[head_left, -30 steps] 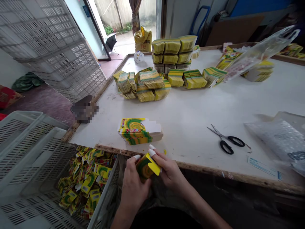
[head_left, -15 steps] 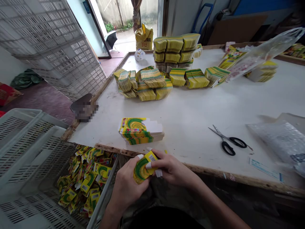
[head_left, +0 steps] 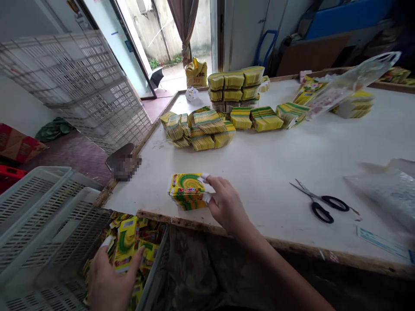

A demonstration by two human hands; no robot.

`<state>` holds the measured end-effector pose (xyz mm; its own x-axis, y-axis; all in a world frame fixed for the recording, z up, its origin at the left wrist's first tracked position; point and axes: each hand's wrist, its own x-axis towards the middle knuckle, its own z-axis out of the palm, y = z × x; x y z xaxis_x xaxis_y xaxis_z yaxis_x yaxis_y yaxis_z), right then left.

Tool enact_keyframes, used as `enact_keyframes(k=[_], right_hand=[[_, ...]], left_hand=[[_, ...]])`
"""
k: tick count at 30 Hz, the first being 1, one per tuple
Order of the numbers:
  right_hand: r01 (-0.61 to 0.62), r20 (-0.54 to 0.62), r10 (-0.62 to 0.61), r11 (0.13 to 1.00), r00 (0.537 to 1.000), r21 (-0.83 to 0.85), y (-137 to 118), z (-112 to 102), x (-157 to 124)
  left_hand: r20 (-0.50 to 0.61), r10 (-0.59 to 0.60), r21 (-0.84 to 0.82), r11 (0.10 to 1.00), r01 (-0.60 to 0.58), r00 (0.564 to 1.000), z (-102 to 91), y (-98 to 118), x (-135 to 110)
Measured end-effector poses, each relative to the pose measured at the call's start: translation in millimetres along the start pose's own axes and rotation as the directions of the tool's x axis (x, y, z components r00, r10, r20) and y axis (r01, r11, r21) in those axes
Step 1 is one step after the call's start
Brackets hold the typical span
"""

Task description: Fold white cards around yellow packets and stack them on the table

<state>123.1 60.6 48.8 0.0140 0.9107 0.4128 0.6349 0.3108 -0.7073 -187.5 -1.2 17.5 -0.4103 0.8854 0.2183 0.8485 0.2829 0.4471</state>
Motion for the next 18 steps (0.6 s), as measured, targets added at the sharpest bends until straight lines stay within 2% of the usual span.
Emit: enact_keyframes(k=[2, 3, 5, 8, 10, 12, 13, 14, 16, 18], right_hand=[[-0.035, 0.086, 0.05, 0.987, 0.995, -0.16, 0.4, 6.2, 17.1], [-0.049, 0.132, 0.079, 0.975, 0.988, -0.217, 0.8, 10.6, 22.4], [-0.058, 0.19, 0.113, 0.96, 0.975, -0.274, 1.8, 18.7, 27.8], [-0.053, 0.196, 0.108, 0.962, 0.975, -0.268, 2.7, 22.9, 29.1], [-0.051, 0.185, 0.101, 0.965, 0.978, -0.257, 1.7, 19.9, 27.5], [-0.055, 0.161, 0.088, 0.978, 0.983, -0.203, -2.1, 15.3, 21.7], [-0.056, 0.159, 0.076, 0.99, 0.984, -0.128, -5.0, 13.6, 16.3], [-0.059, 0.171, 0.062, 0.998, 0.983, -0.019, -8.8, 12.8, 8.8], [-0.093, 0.247, 0.025, 0.958, 0.969, 0.27, -18.0, 14.4, -11.1], [-0.205, 0.365, 0.014, 0.848, 0.931, 0.489, -28.6, 18.9, -34.4]], left_hand=[[0.019, -0.07, 0.013, 0.998, 0.069, 0.997, 1.9, -7.8, -0.5], [0.04, -0.068, -0.032, 0.997, 0.07, 0.997, 5.5, -6.8, -5.0], [0.079, 0.008, -0.181, 0.983, 0.006, 0.997, 16.1, 2.7, -18.3], [0.205, 0.109, -0.357, 0.934, -0.03, 0.973, 33.7, 25.7, -37.0], [0.291, 0.13, -0.446, 0.895, 0.014, 0.948, 42.7, 41.5, -45.0], [0.342, 0.149, -0.581, 0.809, 0.084, 0.928, 48.2, 58.1, -51.0], [0.347, 0.162, -0.676, 0.726, 0.126, 0.924, 49.6, 67.1, -53.7], [0.332, 0.17, -0.779, 0.604, 0.168, 0.928, 50.1, 76.6, -56.2], [0.294, 0.151, -0.933, 0.261, 0.249, 0.944, 48.9, 96.8, -60.0], [0.299, 0.089, -0.951, -0.056, 0.305, 0.95, 45.4, 116.5, -60.6]])
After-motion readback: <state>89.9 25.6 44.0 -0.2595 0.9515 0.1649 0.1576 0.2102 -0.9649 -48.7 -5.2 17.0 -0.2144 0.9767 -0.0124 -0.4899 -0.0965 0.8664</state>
